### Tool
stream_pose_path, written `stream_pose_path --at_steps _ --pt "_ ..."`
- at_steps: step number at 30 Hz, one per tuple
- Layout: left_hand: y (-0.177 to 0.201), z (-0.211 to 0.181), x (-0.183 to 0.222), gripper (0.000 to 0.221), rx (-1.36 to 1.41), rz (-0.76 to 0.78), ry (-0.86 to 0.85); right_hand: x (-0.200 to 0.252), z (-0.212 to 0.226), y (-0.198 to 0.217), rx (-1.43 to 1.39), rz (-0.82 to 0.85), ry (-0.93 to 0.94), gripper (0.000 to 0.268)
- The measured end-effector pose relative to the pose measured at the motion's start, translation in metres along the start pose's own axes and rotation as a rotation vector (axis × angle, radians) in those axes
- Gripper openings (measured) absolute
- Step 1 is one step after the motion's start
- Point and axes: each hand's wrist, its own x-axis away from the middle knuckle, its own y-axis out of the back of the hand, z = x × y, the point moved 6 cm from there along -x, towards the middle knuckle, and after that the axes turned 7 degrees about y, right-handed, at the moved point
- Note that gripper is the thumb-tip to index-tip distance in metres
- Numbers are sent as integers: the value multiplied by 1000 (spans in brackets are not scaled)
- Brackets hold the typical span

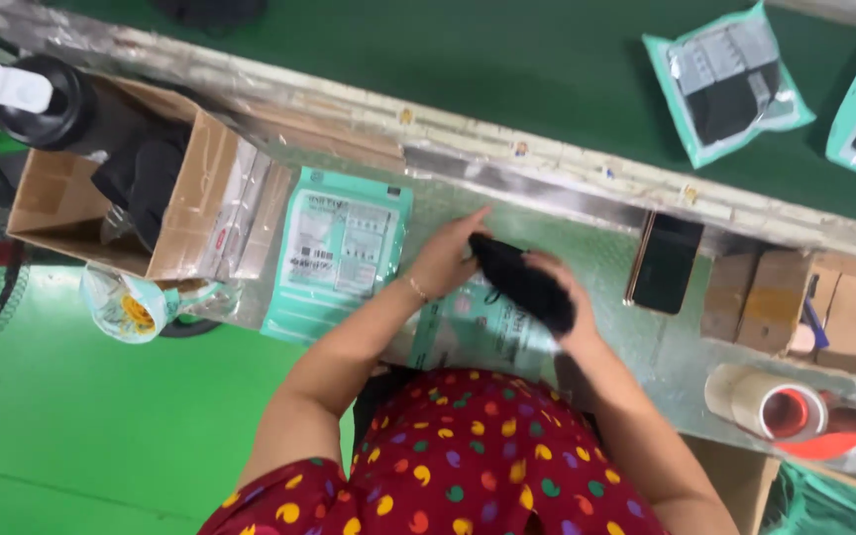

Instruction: Manually placing black face masks into individual green plastic packaging bags on a conveyor line.

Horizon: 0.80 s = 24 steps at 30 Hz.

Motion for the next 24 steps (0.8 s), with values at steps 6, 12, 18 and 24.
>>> stream_pose_path --at_steps 6,12,18,24 --pt "7 -4 33 59 -422 -151 -426 -35 45 5 235 54 49 52" --pt "181 31 66 33 -669 -688 198 -35 47 -3 564 128 78 38" --pt "223 98 26 26 -493 -565 181 -15 -6 3 579 58 90 33" --pt "162 51 14 12 -677 -450 -152 -13 -18 1 126 35 -299 27"
